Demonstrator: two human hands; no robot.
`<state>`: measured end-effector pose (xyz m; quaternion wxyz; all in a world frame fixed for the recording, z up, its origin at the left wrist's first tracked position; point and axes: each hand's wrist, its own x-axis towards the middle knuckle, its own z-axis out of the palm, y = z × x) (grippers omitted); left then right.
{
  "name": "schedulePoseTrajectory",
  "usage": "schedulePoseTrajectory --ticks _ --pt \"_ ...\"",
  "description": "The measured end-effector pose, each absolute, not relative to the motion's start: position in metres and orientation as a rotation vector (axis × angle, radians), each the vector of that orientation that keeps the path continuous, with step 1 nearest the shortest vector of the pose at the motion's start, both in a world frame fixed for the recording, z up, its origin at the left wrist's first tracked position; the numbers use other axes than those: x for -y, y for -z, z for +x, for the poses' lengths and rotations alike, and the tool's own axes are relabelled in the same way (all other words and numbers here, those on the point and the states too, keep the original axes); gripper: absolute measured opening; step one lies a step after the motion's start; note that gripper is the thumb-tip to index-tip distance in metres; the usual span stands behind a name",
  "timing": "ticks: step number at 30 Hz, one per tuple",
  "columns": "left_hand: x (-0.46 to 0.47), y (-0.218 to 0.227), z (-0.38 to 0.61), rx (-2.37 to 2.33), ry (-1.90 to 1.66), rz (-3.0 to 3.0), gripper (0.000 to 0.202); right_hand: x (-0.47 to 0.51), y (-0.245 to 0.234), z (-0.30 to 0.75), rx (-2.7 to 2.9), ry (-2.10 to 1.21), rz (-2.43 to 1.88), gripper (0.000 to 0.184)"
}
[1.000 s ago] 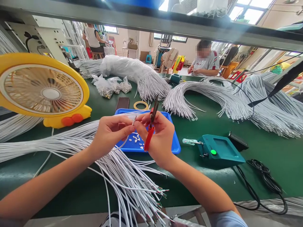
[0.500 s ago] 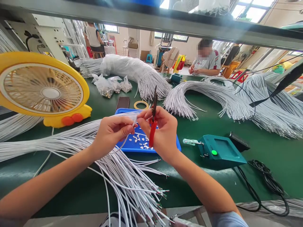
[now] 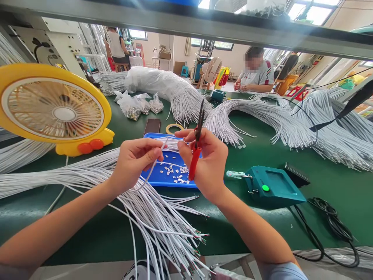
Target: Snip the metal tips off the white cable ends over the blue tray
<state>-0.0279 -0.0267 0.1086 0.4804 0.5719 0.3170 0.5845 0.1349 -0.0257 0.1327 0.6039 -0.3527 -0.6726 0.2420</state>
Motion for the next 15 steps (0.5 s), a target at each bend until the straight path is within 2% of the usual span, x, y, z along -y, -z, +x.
schedulePoseTrajectory --ticks 15 --pt "0.032 -0.098 -0.02 -0.881 -1.617 1.631 0.012 0.031 -0.128 0.132 1.685 -0.462 -0.863 0.011"
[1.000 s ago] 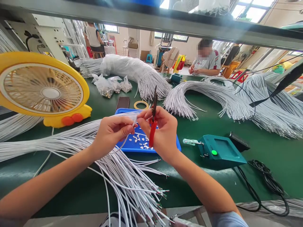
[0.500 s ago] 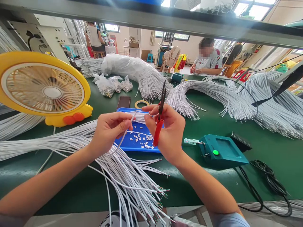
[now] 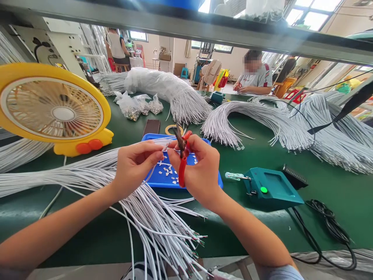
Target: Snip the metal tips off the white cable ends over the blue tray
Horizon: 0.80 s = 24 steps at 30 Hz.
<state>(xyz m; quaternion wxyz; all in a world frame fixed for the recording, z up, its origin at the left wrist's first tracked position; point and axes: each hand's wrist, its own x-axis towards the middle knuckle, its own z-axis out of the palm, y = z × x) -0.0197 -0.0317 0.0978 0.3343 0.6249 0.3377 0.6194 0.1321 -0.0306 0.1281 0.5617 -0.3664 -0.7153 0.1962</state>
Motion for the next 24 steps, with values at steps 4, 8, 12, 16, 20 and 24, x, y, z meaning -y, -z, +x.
schedulePoseTrajectory --ticks 4,8,12,16,20,24 --pt "0.033 -0.094 -0.018 -0.939 -1.689 1.808 0.011 0.029 -0.124 0.134 1.714 -0.388 -0.852 0.016" --pt "0.033 -0.091 -0.018 -1.011 -1.771 1.964 0.008 0.027 -0.121 0.135 1.741 -0.357 -0.859 0.018" --pt "0.031 -0.091 -0.018 -1.02 -1.788 1.993 0.008 0.025 -0.12 0.134 1.71 -0.395 -0.879 0.018" --pt "0.029 -0.092 -0.017 -0.955 -1.646 1.754 0.011 0.023 -0.121 0.132 1.681 -0.5 -0.84 0.017" --pt "0.026 -0.096 -0.02 -0.816 -1.482 1.577 0.013 0.024 -0.126 0.131 1.647 -0.585 -0.832 0.02" --pt "0.025 -0.097 -0.02 -0.744 -1.426 1.417 0.012 0.017 -0.125 0.129 1.598 -0.632 -0.854 0.018"
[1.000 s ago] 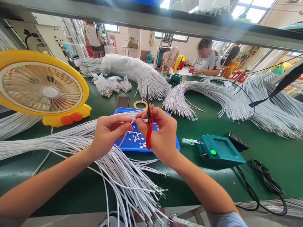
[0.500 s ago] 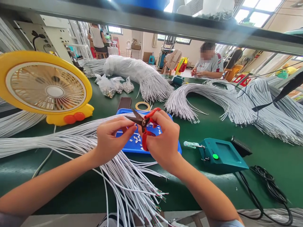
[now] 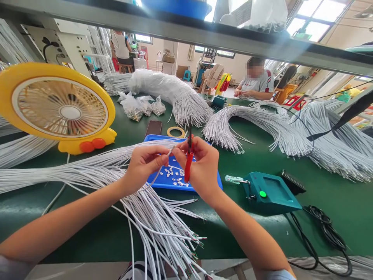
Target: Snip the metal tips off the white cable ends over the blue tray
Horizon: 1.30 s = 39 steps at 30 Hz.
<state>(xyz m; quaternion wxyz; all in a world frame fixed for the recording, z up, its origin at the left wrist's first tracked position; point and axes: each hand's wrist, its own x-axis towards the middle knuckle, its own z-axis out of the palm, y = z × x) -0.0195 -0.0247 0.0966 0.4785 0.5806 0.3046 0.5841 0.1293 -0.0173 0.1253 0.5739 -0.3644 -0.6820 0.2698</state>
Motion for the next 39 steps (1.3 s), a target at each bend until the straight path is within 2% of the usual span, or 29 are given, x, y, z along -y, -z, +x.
schedulePoseTrajectory --ticks 4,10,16,22,32,39 --pt "0.032 -0.088 -0.01 -0.832 -1.357 1.447 0.014 -0.002 -0.105 0.139 1.5 -0.508 -0.924 0.018" --pt "0.03 -0.054 0.005 -0.772 -1.051 1.433 0.022 -0.008 -0.042 0.183 1.652 -0.643 -1.248 0.032" --pt "-0.004 -0.008 0.003 -0.919 -1.065 1.386 0.015 0.004 -0.004 0.2 1.757 -0.608 -1.337 0.024" --pt "-0.003 -0.008 0.001 -0.874 -1.123 1.37 0.014 0.0 0.003 0.204 1.999 -0.431 -1.379 0.025" --pt "0.001 -0.009 0.001 -0.89 -1.156 1.433 0.013 0.004 -0.006 0.199 2.148 -0.524 -1.33 0.023" --pt "0.004 -0.011 0.002 -0.854 -1.188 1.48 0.007 0.004 -0.008 0.2 2.193 -0.472 -1.267 0.024"
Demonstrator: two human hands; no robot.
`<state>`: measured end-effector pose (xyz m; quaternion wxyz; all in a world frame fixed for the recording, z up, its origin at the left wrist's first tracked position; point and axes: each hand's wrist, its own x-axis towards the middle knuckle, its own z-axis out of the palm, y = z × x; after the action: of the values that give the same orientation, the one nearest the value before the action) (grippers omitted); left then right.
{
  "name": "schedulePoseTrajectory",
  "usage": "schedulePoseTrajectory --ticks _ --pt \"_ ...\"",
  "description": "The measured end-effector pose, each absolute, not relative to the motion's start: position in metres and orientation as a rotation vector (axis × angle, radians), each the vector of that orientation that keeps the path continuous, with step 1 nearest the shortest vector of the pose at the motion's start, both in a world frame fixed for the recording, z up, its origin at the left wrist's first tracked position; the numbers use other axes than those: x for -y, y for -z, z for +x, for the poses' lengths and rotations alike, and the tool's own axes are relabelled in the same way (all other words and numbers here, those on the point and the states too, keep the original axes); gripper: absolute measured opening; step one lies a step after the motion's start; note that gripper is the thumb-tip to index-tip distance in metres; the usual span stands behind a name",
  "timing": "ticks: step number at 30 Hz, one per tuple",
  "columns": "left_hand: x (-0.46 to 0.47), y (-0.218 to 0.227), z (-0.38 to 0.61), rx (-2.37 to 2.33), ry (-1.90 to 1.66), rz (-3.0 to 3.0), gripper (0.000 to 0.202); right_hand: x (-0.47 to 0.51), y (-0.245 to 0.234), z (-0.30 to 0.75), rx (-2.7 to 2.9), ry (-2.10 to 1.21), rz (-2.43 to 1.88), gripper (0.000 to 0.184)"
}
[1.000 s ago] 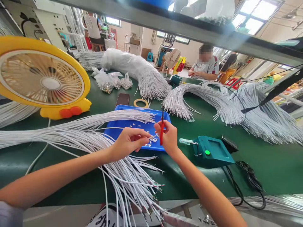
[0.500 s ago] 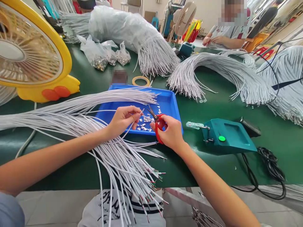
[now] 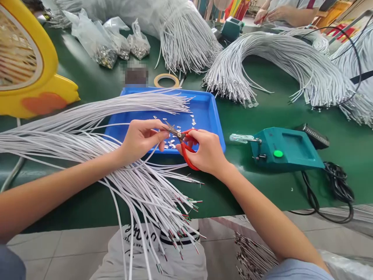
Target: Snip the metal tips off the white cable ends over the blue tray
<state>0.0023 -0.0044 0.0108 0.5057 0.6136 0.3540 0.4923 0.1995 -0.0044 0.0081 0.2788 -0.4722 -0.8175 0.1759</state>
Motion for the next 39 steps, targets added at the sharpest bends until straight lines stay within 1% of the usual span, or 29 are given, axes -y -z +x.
schedulePoseTrajectory --ticks 10,18,24,29,36,39 --pt "0.005 -0.007 0.002 -0.841 -1.211 1.531 0.009 0.006 -0.01 0.199 2.189 -0.49 -1.24 0.026" --pt "0.008 -0.01 0.004 -0.858 -1.191 1.559 0.01 0.008 -0.015 0.2 2.295 -0.501 -1.298 0.029" --pt "0.007 -0.008 0.003 -0.84 -1.206 1.577 0.008 0.012 -0.018 0.197 2.299 -0.628 -1.346 0.027" --pt "0.007 -0.007 0.004 -0.858 -1.207 1.58 0.004 0.013 -0.018 0.196 2.326 -0.664 -1.413 0.027" --pt "0.006 -0.011 0.002 -0.822 -1.103 1.565 0.008 0.017 -0.023 0.194 2.378 -0.684 -1.401 0.026" --pt "0.004 -0.012 0.0 -0.802 -1.131 1.472 0.008 0.013 -0.024 0.199 2.411 -0.693 -1.418 0.026"
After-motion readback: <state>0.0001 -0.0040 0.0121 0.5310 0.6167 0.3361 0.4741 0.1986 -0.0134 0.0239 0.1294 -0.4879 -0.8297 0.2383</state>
